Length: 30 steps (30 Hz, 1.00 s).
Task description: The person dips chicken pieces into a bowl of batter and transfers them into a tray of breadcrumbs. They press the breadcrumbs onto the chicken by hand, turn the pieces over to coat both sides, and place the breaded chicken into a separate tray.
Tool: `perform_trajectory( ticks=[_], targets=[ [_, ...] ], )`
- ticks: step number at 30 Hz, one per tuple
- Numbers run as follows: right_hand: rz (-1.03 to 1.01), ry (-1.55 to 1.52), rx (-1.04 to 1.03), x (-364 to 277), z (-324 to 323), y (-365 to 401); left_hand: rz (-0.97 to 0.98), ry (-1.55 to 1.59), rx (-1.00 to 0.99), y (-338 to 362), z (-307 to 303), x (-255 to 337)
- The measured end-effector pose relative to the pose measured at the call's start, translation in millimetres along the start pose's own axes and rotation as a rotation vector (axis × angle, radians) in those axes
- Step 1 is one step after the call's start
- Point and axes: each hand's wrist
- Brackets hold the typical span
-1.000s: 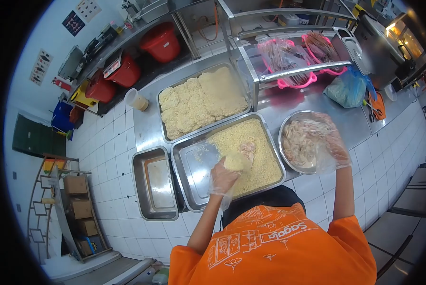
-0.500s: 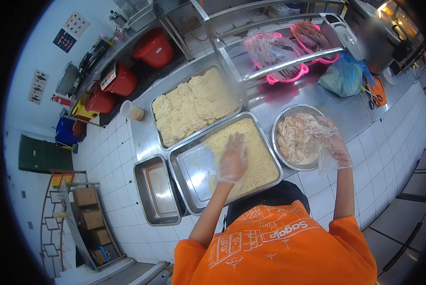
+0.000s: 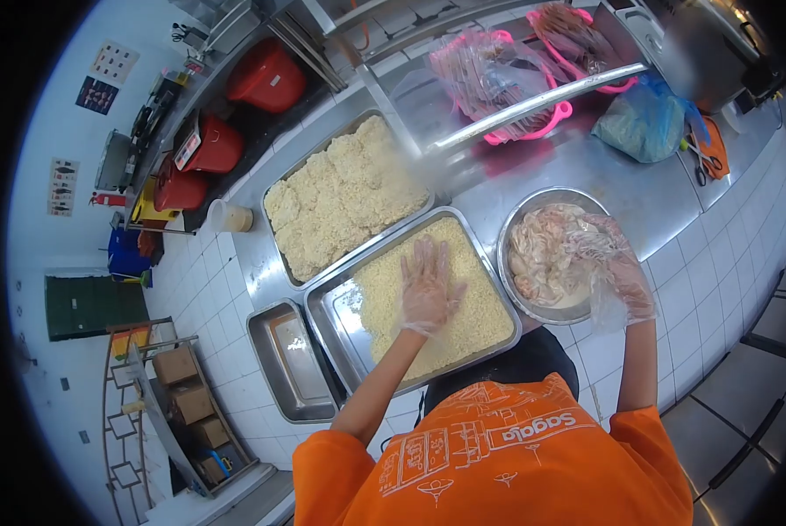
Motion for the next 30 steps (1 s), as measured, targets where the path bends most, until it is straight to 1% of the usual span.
perform_trajectory(
  ticks=[5, 10, 13, 16, 17, 20, 23, 24, 26, 27, 29, 30],
  targets=[
    [0.127, -0.062, 0.107, 0.8, -7.6, 14.3, 0.032, -0.012, -0.086, -15.4, 1.1, -2.0],
    [0.223, -0.089, 0.178, 4.3, -11.2, 19.4, 0.059, -0.103, -0.142, -21.9, -2.6, -1.9],
    [0.192, -0.144, 0.172, 11.6, -14.0, 21.3, 0.083, -0.091, -0.118, -27.9, 1.3, -5.0],
    [0.050, -0.297, 0.060, 32.5, -18.4, 22.0, 0.117, -0.099, -0.055, -28.5, 7.1, -6.1],
    [0.051, -0.306, 0.057, 35.0, -17.2, 22.8, 0.132, -0.119, -0.031, -24.0, 6.0, -9.5],
    [0.009, -0.323, 0.033, 29.9, -6.8, 18.1, 0.038, 0.502, 0.071, -11.7, 7.9, -26.4],
    [-0.064, -0.279, -0.035, 34.2, -12.4, 13.9, -0.329, 0.285, 0.276, 31.2, -1.6, -38.0],
    [-0.088, -0.263, -0.059, 34.9, -14.8, 11.5, -0.431, 0.387, 0.234, 39.0, 0.5, -42.6],
    [-0.058, -0.230, -0.070, 33.4, -18.5, 7.5, -0.624, 0.592, 0.137, 45.5, 12.2, -54.7],
    [0.002, -0.213, -0.059, 29.8, -17.8, 8.2, -0.594, 0.808, 0.121, 42.9, 15.7, -56.5],
    [0.033, -0.215, -0.056, 23.1, -14.0, 14.3, -0.521, 1.242, 0.078, 38.2, 25.0, -57.3],
    [-0.003, -0.234, -0.063, 7.9, -3.5, 15.8, -0.499, 1.196, 0.039, 41.1, 11.6, -51.1]
  ],
)
Point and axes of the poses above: each hand's wrist, its own y-axis away from the middle knuckle, its own z-axis out of the palm, x = y × z, and after that the axes turned 13 degrees about -z, right-handed
